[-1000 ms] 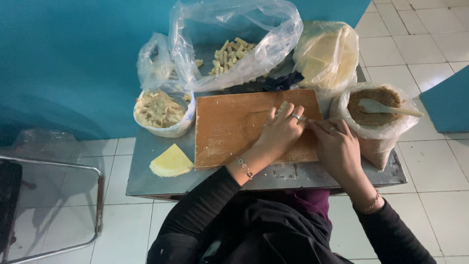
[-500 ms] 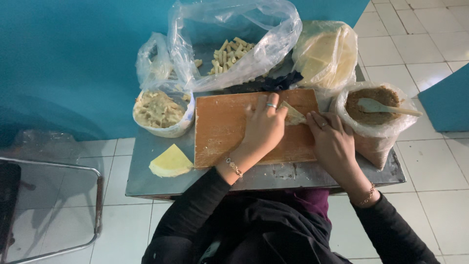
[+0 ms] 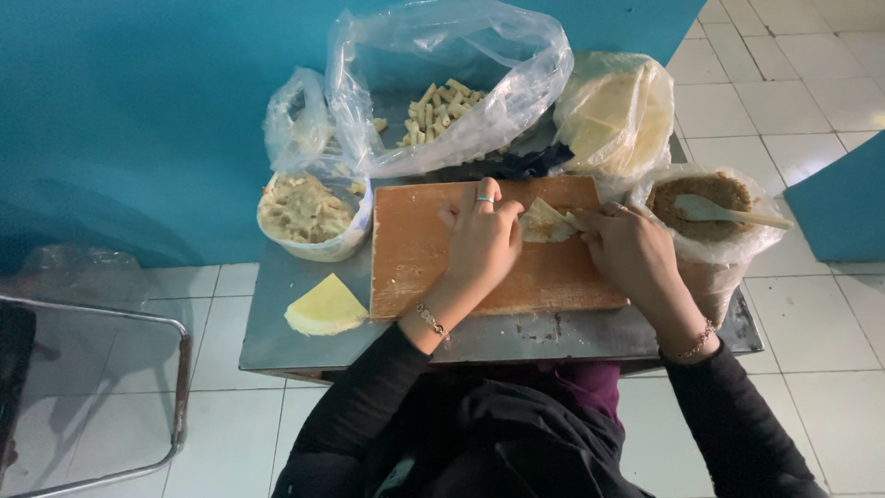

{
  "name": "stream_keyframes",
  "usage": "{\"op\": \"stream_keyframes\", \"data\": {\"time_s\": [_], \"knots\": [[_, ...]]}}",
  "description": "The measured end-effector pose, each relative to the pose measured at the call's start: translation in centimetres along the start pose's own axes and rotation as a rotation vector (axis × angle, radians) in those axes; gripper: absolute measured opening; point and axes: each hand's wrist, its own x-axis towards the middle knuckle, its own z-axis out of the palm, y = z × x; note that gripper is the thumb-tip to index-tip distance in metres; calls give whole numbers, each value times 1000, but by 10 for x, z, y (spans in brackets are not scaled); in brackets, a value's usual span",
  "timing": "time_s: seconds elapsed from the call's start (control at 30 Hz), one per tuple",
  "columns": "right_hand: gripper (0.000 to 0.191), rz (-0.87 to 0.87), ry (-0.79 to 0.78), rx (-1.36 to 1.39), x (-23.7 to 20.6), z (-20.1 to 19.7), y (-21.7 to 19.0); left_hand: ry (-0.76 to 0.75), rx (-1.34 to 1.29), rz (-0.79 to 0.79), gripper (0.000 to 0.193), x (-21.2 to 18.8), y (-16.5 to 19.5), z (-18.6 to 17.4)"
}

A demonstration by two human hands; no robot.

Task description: The person cuts thin dough sheets into triangular pieces on a wooden board, arranges the triangles, spoons brown filling from a bag onto each piece, and folds the dough over the filling by hand. They repeat this cycle for multiple pastry pieces.

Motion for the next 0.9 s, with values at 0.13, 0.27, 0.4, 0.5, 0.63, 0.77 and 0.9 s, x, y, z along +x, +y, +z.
{"op": "stream_keyframes", "data": {"time_s": [0.13, 0.27, 0.4, 0.5, 0.63, 0.77, 0.9], "knots": [[24, 32, 9, -15, 3, 7, -3, 11, -9, -24, 13, 0, -8, -1], [30, 57, 8, -36, 4, 10, -5, 18, -15, 5, 11, -3, -11, -1], [38, 68, 25, 103, 6, 11, -7, -37, -242, -98, 16, -8, -20, 5], [52, 92, -42, 526, 5, 10, -14, -99, -550, -259, 29, -17, -24, 6], [62, 109, -175, 941, -4, 9, -32, -227, -1089, -753, 37, -51, -22, -10], [41, 51, -283, 1089, -4, 16, -61, -86, -1356, -600, 26, -82, -29, -30], [46, 8, -387, 1152, 7, 21, -96, 49, -1412, -645, 21, -101, -38, -40]]}}
